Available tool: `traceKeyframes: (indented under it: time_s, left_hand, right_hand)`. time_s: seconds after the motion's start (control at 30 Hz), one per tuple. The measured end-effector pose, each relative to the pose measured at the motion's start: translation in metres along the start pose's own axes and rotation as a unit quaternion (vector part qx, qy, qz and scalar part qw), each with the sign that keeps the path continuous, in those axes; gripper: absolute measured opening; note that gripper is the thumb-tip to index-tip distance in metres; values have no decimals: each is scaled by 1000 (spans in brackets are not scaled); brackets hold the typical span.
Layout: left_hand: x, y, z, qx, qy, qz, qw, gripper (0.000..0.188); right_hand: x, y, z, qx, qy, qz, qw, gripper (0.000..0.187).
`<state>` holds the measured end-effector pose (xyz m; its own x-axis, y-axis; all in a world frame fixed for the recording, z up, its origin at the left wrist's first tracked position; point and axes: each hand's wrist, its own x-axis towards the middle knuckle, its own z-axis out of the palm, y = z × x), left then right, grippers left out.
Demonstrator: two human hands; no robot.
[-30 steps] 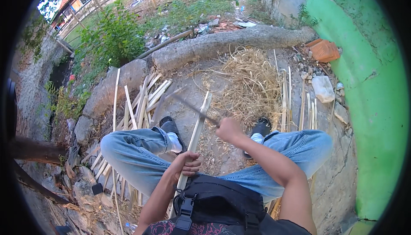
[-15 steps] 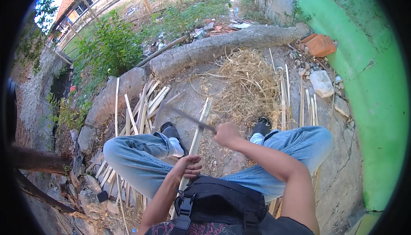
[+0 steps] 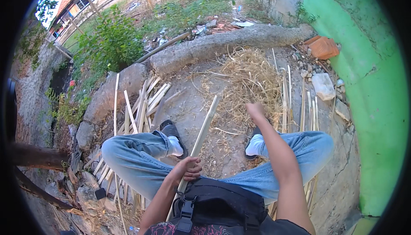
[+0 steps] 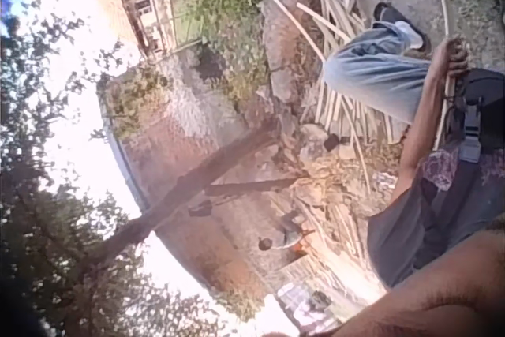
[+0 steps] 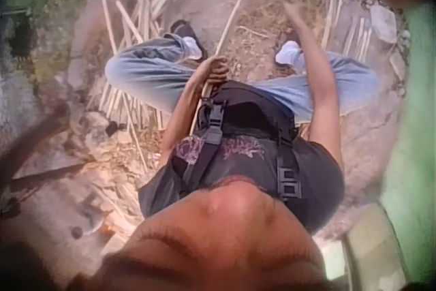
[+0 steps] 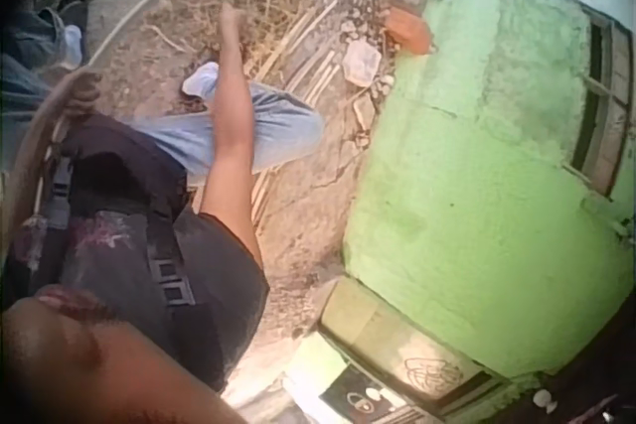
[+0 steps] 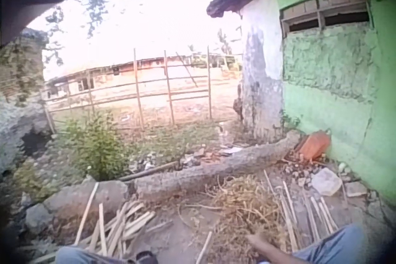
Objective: The person strips layers off bamboo stalks using a large knife, handling the bamboo pieces one at a time while seated outdoors.
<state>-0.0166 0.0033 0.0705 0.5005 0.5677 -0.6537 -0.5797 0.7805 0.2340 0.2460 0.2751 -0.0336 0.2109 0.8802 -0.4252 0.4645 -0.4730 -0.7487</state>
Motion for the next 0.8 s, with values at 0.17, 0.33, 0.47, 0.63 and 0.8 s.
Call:
traceKeyframes:
  time_s: [0.17, 0.33, 0.47, 0.63, 0.8]
  left_hand:
    - [-3, 2, 2, 49, -30, 80, 995, 22]
    - [-15, 12, 18, 167, 60, 125, 976, 31]
    - [-15, 14, 5, 177, 48, 106, 977, 37]
    - [-2, 1, 7, 228, 193, 166, 940, 43]
    - [12, -15, 2, 404, 290, 266, 826, 50]
  right_hand:
    - [-94, -83, -6, -131, -67, -212, 966, 31]
    - [-159, -103, -23, -252, -91, -317, 910, 25]
    - [-191, -79, -23, -306, -162, -354, 869, 25]
    - [-218, -46, 6, -317, -234, -386, 835, 24]
    - [-212, -34, 18, -384, -232, -408, 795, 24]
